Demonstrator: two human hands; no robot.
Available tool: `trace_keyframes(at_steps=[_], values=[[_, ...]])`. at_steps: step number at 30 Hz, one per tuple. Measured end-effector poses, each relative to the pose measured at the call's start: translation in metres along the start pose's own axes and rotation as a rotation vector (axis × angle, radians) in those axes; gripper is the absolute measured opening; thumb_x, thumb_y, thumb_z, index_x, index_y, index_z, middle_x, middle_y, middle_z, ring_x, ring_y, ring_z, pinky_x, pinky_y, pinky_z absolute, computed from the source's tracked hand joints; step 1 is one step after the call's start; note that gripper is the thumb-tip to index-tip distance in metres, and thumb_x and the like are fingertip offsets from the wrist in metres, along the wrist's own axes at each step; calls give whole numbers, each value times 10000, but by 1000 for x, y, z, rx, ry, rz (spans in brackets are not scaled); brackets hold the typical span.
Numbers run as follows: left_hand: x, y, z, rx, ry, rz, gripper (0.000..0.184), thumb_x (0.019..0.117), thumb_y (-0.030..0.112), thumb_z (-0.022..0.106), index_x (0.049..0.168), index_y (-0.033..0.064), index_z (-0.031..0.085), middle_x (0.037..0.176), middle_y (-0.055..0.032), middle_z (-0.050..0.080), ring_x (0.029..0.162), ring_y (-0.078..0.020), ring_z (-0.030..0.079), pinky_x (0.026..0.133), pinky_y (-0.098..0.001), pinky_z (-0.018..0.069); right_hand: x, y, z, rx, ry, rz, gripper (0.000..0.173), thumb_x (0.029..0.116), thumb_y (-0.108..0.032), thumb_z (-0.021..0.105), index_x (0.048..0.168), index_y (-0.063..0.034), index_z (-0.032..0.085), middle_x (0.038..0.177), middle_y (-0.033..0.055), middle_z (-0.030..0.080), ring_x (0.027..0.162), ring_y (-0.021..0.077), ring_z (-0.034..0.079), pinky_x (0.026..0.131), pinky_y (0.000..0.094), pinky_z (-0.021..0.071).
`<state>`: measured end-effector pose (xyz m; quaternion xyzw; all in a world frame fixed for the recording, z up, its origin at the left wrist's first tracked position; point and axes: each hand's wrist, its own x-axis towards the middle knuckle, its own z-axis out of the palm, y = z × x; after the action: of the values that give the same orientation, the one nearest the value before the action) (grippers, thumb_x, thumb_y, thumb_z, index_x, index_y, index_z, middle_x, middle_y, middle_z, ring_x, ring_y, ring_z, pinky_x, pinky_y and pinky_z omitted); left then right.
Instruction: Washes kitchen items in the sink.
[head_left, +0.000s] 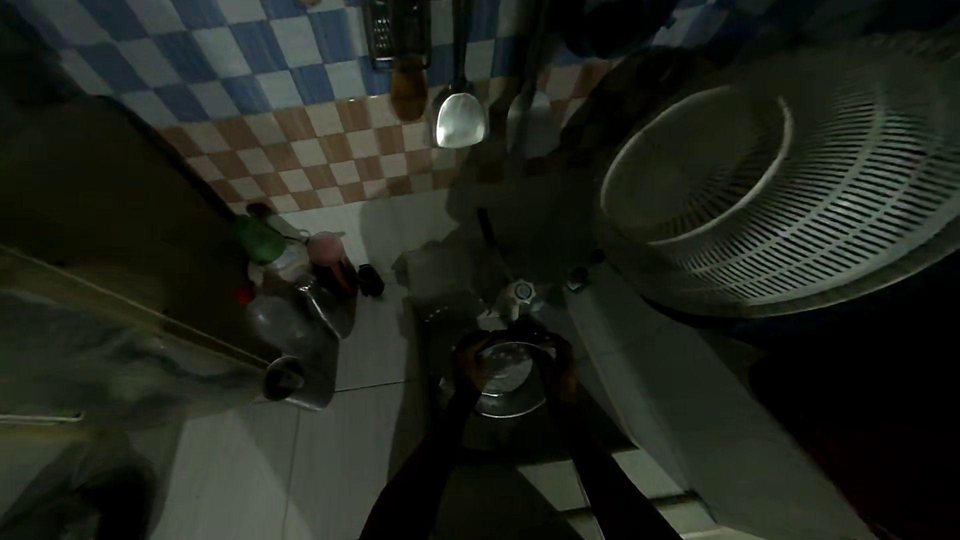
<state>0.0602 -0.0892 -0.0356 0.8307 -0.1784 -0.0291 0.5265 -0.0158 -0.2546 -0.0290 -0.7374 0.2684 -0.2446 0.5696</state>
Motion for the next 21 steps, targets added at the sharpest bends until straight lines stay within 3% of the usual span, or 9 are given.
trace_keyframes(at_steps=[3, 5, 7, 9, 11, 13, 15, 18, 21], values=[[2, 2, 7, 27, -56, 54, 452, 901, -39, 640, 1252, 228, 741, 1342, 10, 665, 1239, -169, 615, 1061, -424, 513, -2, -5, 8, -42, -81, 12, 225, 888, -79, 775, 1099, -32, 709, 1272, 170, 642, 1178, 264, 627, 997, 450, 553], [6, 0, 12, 1, -70, 77, 443, 892, -54, 641, 1242, 197, 746, 1334, -12, 670, 1234, -186, 618, 1062, -429, 507, -3, -13, 10, -21, -100, 27, 258, 885, -63, 781, 1127, -13, 703, 1301, 188, 629, 1199, 264, 622, 1015, 439, 547], [9, -4, 13, -20, -68, 121, 454, 875, -80, 640, 1236, 173, 748, 1333, -34, 670, 1239, -201, 615, 1068, -436, 499, 0, -16, 8, -19, -129, 6, 204, 883, -20, 770, 1076, 13, 712, 1286, 199, 626, 1177, 268, 620, 1007, 432, 539], [9, -1, 7, -15, -72, 127, 448, 887, -66, 638, 1241, 188, 745, 1352, -26, 658, 1261, -197, 601, 1085, -430, 487, 7, -13, 1, -16, -197, -30, 168, 877, 17, 751, 1040, 15, 712, 1154, 165, 674, 1059, 234, 660, 927, 401, 575], [9, 6, -3, -38, -78, 109, 429, 897, -46, 656, 1249, 183, 741, 1378, -34, 643, 1281, -209, 586, 1097, -433, 472, 14, -9, -7, 69, -264, 28, 283, 886, 45, 719, 1145, 25, 604, 1134, 142, 649, 1030, 210, 657, 886, 384, 593], [9, 9, -12, -76, -71, 125, 431, 872, -76, 669, 1234, 145, 747, 1368, -67, 645, 1263, -221, 600, 1080, -428, 490, 17, -13, -10, 222, -273, 172, 411, 937, 39, 671, 1311, 6, 504, 1241, 153, 640, 1104, 228, 667, 902, 408, 608], [9, 5, -14, -59, -59, 148, 446, 862, -91, 649, 1221, 152, 755, 1358, -52, 656, 1258, -201, 607, 1075, -411, 501, 21, -11, -10, 357, -273, 287, 414, 991, -1, 613, 1377, -33, 468, 1271, 141, 630, 1101, 224, 664, 882, 410, 608], [11, 2, -13, -20, -64, 158, 462, 869, -95, 614, 1215, 174, 761, 1349, -26, 663, 1248, -193, 612, 1070, -414, 505, 31, -3, -19, 260, -430, 199, 632, 882, 14, 734, 1439, -108, 462, 1335, 107, 643, 1162, 235, 669, 927, 418, 612], [13, -3, -18, -69, -116, 171, 410, 926, -81, 568, 1243, 121, 732, 1368, -53, 649, 1247, -205, 617, 1069, -421, 509, 37, -6, -21, 212, -544, 130, 758, 871, -45, 766, 1526, -225, 429, 1396, 58, 623, 1206, 241, 649, 937, 437, 606]])
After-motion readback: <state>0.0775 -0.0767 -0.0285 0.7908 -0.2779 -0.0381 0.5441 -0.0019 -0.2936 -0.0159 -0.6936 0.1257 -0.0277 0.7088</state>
